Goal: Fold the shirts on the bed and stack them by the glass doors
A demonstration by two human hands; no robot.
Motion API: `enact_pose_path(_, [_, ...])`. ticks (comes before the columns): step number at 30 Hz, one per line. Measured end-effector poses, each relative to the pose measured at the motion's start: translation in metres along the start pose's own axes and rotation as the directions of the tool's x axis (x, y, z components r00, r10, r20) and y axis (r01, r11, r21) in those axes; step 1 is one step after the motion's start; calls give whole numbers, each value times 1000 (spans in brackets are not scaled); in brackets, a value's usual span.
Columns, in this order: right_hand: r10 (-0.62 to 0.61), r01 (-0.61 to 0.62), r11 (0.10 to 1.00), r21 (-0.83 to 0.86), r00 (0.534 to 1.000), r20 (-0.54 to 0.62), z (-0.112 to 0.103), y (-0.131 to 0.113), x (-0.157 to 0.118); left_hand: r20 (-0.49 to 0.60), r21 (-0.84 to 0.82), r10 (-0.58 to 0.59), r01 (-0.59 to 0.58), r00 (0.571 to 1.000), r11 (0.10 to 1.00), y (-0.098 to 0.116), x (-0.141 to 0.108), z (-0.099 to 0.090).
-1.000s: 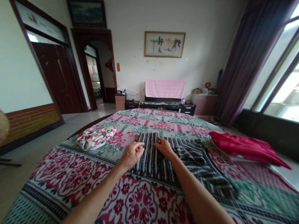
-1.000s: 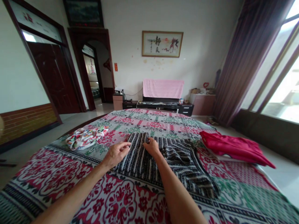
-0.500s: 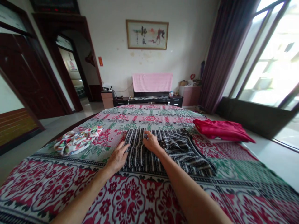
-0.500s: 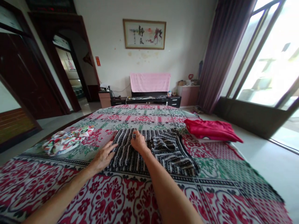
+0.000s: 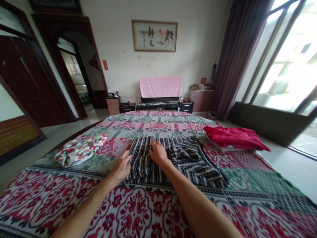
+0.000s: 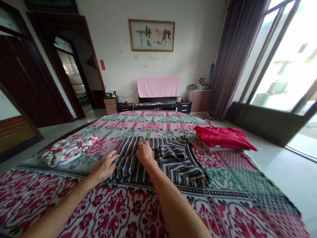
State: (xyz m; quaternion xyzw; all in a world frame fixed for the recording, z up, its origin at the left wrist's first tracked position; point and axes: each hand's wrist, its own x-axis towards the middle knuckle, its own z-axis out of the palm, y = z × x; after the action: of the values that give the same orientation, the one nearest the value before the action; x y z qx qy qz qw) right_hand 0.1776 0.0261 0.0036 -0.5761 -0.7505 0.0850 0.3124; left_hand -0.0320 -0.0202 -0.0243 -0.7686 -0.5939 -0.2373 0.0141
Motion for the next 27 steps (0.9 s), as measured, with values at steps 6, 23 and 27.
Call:
enact_pose_path(6, [-65, 69, 996, 48, 994, -85, -3, 1, 2, -106, -34, 98, -102, 990, 994, 11, -1, -3])
enact_pose_path(23, [-108, 137, 986, -95, 959, 262, 4, -1, -6, 314, 25, 63, -75, 947, 997, 4, -9, -4])
enact_pose_path(27, [-99, 122, 991, -62, 951, 293, 1, -2, -6, 289, 39, 77, -92, 954, 995, 1, -8, -3])
